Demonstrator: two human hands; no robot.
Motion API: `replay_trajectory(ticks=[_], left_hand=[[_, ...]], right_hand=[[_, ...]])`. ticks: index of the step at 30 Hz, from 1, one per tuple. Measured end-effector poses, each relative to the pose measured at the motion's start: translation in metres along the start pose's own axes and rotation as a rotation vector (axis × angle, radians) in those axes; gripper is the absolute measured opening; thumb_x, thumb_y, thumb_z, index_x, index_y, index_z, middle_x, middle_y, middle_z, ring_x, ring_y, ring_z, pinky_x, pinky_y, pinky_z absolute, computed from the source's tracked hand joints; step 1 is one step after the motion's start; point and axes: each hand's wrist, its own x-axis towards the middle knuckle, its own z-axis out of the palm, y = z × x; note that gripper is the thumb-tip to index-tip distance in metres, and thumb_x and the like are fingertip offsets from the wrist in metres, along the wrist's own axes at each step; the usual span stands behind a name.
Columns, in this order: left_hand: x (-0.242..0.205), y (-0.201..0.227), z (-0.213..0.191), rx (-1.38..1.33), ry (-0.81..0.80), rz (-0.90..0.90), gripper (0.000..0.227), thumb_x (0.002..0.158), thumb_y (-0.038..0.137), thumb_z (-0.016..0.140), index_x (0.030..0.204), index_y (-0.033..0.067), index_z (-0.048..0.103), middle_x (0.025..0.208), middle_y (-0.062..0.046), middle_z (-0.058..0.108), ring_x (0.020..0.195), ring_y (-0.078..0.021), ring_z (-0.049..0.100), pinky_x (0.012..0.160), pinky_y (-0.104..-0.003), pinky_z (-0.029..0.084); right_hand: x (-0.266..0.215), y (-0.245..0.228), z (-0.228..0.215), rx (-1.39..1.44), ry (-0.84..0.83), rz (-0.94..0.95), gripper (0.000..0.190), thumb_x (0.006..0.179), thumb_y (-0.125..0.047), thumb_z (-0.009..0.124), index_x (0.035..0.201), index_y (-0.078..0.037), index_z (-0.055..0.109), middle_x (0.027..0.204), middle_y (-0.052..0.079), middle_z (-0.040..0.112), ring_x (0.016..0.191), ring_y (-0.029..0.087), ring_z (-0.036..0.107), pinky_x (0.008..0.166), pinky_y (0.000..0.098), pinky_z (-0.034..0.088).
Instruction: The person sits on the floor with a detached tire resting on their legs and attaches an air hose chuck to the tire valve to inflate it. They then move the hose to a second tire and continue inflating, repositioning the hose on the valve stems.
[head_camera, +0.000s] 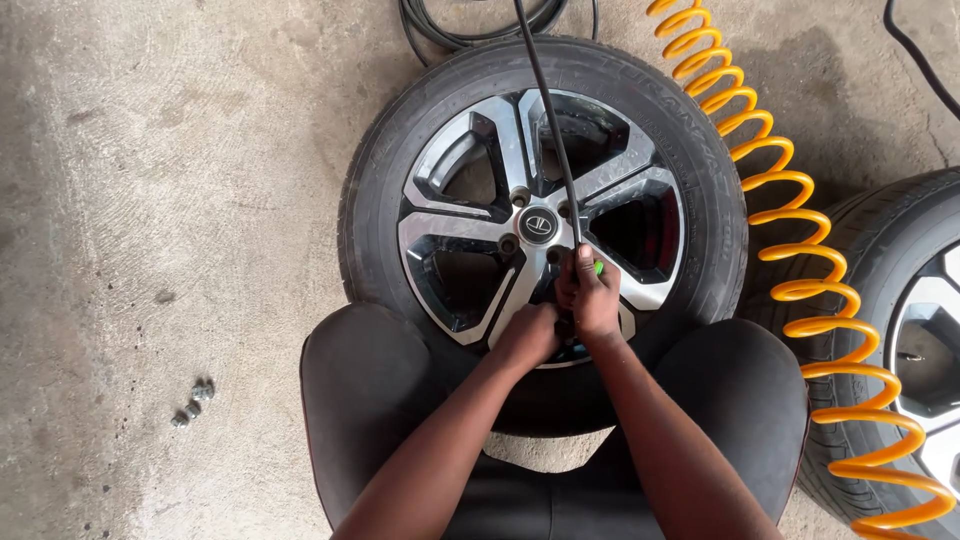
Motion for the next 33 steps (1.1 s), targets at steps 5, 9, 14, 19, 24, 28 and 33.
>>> replay_trajectory(ticks=[5, 9, 14, 19, 24, 28, 33], left_hand=[[-0.004, -0.002, 0.002, -0.013, -0.024, -0.018, 0.015, 0.086, 0.010, 0.066, 0.090, -0.0044, 0.068, 0.089, -0.028, 0.071, 0.090, -0.0456, 0.071, 0.080, -0.054, 0.057], [-0.005, 0.000, 0.002, -0.001, -0.016, -0.031, 0.014, 0.087, 0.008, 0.065, 0.091, -0.0047, 0.068, 0.089, -0.028, 0.072, 0.090, -0.0448, 0.072, 0.081, -0.053, 0.057], [-0.014, 0.023, -0.017, -0.082, -0.036, -0.020, 0.015, 0.091, 0.016, 0.068, 0.095, 0.0025, 0.072, 0.091, -0.020, 0.075, 0.090, -0.0389, 0.073, 0.080, -0.050, 0.057], [-0.021, 0.030, -0.024, -0.200, 0.006, 0.039, 0.018, 0.090, 0.028, 0.073, 0.097, 0.0116, 0.075, 0.089, -0.010, 0.078, 0.088, -0.0317, 0.075, 0.077, -0.045, 0.057], [-0.019, 0.026, -0.016, -0.181, 0.058, 0.074, 0.016, 0.089, 0.024, 0.075, 0.098, 0.0116, 0.076, 0.086, -0.011, 0.076, 0.082, -0.0310, 0.076, 0.072, -0.042, 0.058], [-0.019, 0.032, -0.025, -0.146, 0.048, 0.064, 0.015, 0.088, 0.023, 0.076, 0.098, 0.0111, 0.076, 0.085, -0.012, 0.076, 0.082, -0.0316, 0.075, 0.071, -0.043, 0.058], [-0.012, 0.028, -0.020, -0.111, 0.007, 0.042, 0.016, 0.090, 0.024, 0.075, 0.099, 0.0108, 0.077, 0.084, -0.012, 0.076, 0.080, -0.0316, 0.075, 0.070, -0.043, 0.057]], right_hand=[[-0.004, -0.002, 0.003, -0.017, -0.016, -0.028, 0.046, 0.109, -0.042, 0.050, 0.079, -0.006, 0.048, 0.059, -0.001, 0.036, 0.047, 0.010, 0.032, 0.042, 0.0281, 0.025], [-0.006, -0.012, 0.009, -0.045, -0.036, -0.016, 0.046, 0.108, -0.042, 0.051, 0.079, -0.006, 0.049, 0.058, -0.001, 0.036, 0.047, 0.010, 0.032, 0.042, 0.0279, 0.025], [-0.003, -0.037, 0.008, -0.411, -0.029, 0.040, 0.047, 0.109, -0.039, 0.053, 0.081, -0.001, 0.060, 0.061, 0.003, 0.051, 0.053, 0.013, 0.045, 0.050, 0.0307, 0.038], [0.001, -0.096, -0.007, -1.251, -0.263, -0.444, 0.030, 0.097, -0.029, 0.066, 0.100, -0.001, 0.076, 0.089, 0.014, 0.068, 0.073, 0.027, 0.069, 0.065, 0.0409, 0.051], [0.007, -0.096, -0.059, -1.019, -0.423, -0.009, 0.030, 0.096, -0.029, 0.069, 0.111, -0.004, 0.075, 0.094, 0.013, 0.078, 0.085, 0.020, 0.070, 0.079, 0.0376, 0.056], [0.014, -0.100, -0.045, -1.000, -0.508, 0.159, 0.039, 0.090, -0.034, 0.076, 0.116, -0.006, 0.073, 0.101, 0.012, 0.077, 0.091, 0.017, 0.070, 0.081, 0.0367, 0.053], [0.013, -0.100, -0.023, -1.221, -0.607, 0.177, 0.035, 0.094, -0.037, 0.072, 0.108, -0.006, 0.075, 0.076, 0.012, 0.071, 0.070, 0.023, 0.067, 0.070, 0.0401, 0.050]])
